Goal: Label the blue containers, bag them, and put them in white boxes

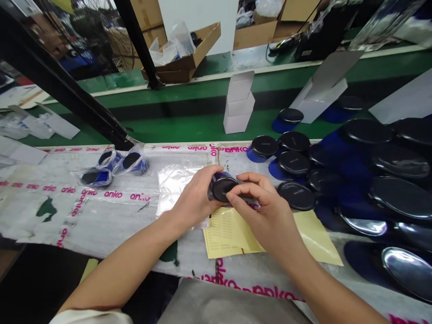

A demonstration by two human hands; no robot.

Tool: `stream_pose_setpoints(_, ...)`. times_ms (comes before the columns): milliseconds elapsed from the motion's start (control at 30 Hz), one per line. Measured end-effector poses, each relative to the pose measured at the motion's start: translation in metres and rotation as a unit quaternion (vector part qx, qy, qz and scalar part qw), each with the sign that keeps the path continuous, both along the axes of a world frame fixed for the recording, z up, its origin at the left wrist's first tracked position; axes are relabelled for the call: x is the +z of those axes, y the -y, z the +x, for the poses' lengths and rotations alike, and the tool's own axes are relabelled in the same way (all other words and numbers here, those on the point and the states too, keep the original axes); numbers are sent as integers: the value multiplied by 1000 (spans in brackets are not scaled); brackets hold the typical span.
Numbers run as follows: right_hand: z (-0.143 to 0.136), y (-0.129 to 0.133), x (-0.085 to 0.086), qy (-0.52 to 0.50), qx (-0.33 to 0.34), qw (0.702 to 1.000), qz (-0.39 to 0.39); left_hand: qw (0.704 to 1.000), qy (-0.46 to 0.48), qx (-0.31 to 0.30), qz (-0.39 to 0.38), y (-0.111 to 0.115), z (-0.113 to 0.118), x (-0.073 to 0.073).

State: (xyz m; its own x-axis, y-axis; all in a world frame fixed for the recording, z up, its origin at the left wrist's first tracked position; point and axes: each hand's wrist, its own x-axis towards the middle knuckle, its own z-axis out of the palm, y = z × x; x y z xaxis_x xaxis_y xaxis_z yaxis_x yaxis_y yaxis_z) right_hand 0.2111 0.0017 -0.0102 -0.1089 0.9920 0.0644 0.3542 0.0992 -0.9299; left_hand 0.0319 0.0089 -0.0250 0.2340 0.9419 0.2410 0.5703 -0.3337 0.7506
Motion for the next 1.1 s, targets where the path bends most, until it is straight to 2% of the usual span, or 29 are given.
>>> stream_pose_setpoints(333,-5,1,-3,-11,-5,1000,17,999,-44,-9,18,1,2,3)
stream_pose_setpoints(667,-10,5,-11,29,-30,992,123,998,-57,-16,39,2,3,6)
stream_pose_setpoints(900,-9,6,-6,7,-18,997,78,998,-48,-13,33,3,4,7)
stream_pose_setpoints(1100,-9,5,-8,31,-22,995,97,997,-60,-13,40,3,4,5)
